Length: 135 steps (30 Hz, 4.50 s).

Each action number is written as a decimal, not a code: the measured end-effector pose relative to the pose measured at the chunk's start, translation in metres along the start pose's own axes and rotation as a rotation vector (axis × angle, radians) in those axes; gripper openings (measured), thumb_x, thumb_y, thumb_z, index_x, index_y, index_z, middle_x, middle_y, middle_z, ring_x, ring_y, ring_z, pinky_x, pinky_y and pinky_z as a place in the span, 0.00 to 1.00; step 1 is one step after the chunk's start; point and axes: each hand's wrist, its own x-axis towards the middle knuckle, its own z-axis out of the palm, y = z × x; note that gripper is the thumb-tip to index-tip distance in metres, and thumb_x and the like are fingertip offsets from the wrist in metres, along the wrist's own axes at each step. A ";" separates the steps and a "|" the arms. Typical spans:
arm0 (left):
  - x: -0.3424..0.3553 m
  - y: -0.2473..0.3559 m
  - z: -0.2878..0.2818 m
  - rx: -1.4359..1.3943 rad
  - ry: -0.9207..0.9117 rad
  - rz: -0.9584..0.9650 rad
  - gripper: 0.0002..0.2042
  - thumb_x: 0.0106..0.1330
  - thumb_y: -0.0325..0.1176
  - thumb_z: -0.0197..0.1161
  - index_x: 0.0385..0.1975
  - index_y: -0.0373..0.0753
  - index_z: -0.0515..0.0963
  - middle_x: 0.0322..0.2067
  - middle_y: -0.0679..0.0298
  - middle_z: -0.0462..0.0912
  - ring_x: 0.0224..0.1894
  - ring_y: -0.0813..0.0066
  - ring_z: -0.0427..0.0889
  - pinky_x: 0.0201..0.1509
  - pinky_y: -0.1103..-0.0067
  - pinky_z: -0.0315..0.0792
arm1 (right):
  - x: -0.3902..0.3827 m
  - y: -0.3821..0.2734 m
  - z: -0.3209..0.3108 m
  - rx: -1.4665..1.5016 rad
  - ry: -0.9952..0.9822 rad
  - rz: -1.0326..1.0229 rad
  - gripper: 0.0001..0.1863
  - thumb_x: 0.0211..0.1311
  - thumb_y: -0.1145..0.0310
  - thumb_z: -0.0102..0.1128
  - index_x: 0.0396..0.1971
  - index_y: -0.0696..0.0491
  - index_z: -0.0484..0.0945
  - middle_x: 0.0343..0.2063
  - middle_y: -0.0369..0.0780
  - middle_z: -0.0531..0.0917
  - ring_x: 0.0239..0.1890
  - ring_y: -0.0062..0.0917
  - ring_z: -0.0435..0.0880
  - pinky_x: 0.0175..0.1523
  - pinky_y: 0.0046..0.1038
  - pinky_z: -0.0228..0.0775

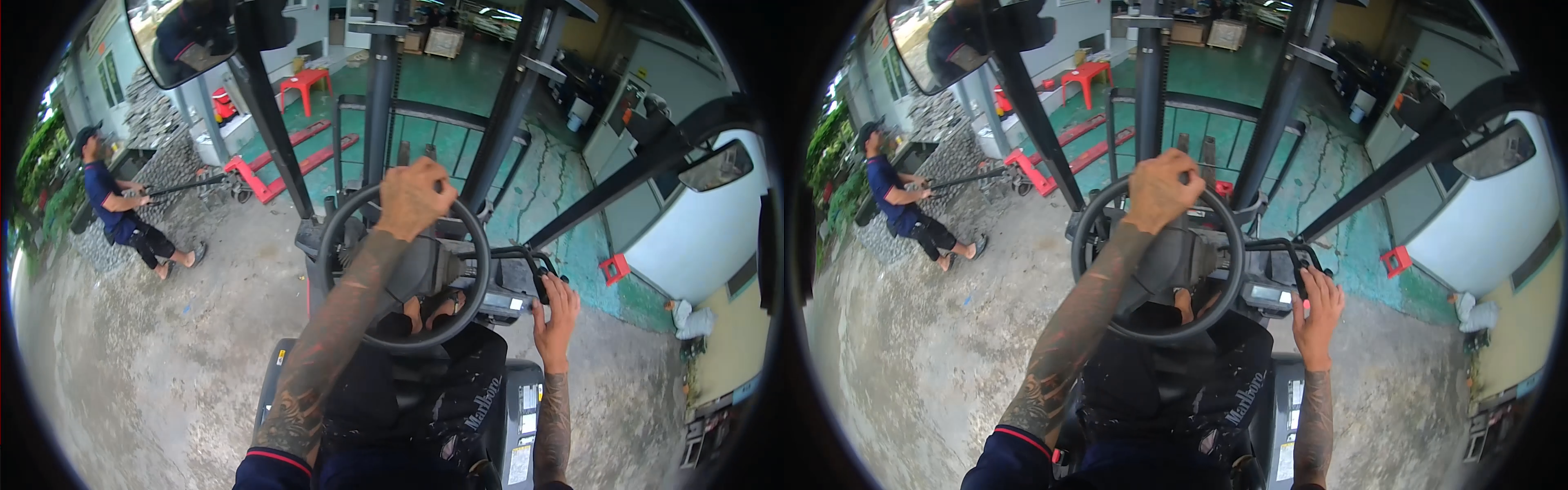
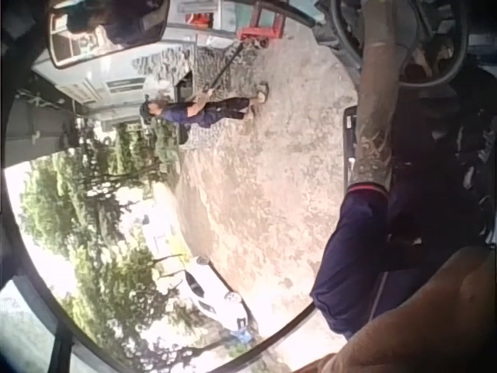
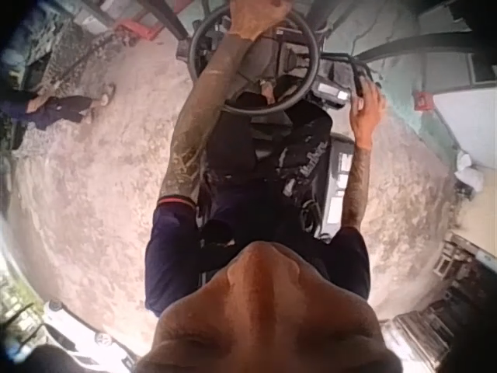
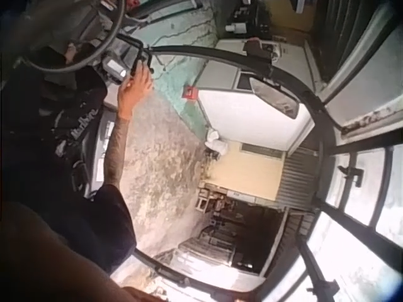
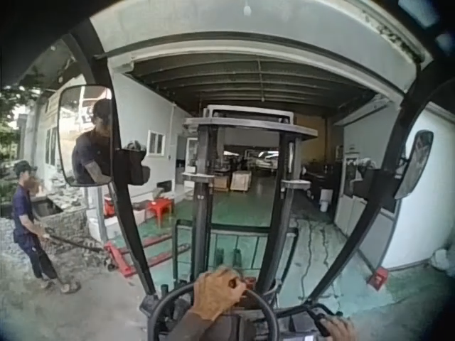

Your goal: Operating a forklift to move and position a large wooden crate on a pallet in a warehouse or print shop production floor.

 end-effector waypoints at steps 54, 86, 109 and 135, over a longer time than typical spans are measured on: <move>0.064 -0.244 0.211 -0.113 0.103 -0.051 0.05 0.59 0.24 0.73 0.31 0.45 0.89 0.54 0.67 0.92 0.75 0.66 0.83 0.86 0.43 0.62 | 0.393 0.207 0.276 -0.082 -0.019 -0.115 0.26 0.84 0.67 0.61 0.77 0.51 0.75 0.75 0.43 0.80 0.79 0.47 0.72 0.82 0.49 0.61; 0.230 -0.482 0.345 -0.103 0.079 0.126 0.05 0.54 0.26 0.72 0.29 0.44 0.86 0.49 0.66 0.95 0.63 0.70 0.92 0.79 0.54 0.76 | 0.619 0.253 0.477 -0.279 0.323 0.278 0.24 0.81 0.58 0.70 0.73 0.38 0.84 0.66 0.44 0.89 0.60 0.44 0.91 0.59 0.40 0.83; 0.316 -0.577 0.338 -0.119 0.177 -0.012 0.07 0.56 0.19 0.67 0.32 0.36 0.89 0.50 0.58 0.94 0.67 0.55 0.90 0.69 0.63 0.84 | 0.643 0.236 0.525 -0.050 0.311 0.275 0.30 0.69 0.71 0.78 0.71 0.45 0.86 0.47 0.47 0.93 0.47 0.40 0.92 0.56 0.41 0.82; 0.392 -0.660 0.383 -0.090 0.081 -0.039 0.05 0.62 0.20 0.66 0.32 0.34 0.88 0.54 0.56 0.93 0.69 0.52 0.88 0.67 0.63 0.85 | 0.701 0.239 0.584 -0.048 0.308 0.264 0.31 0.66 0.58 0.82 0.70 0.41 0.88 0.49 0.46 0.93 0.54 0.42 0.90 0.59 0.44 0.78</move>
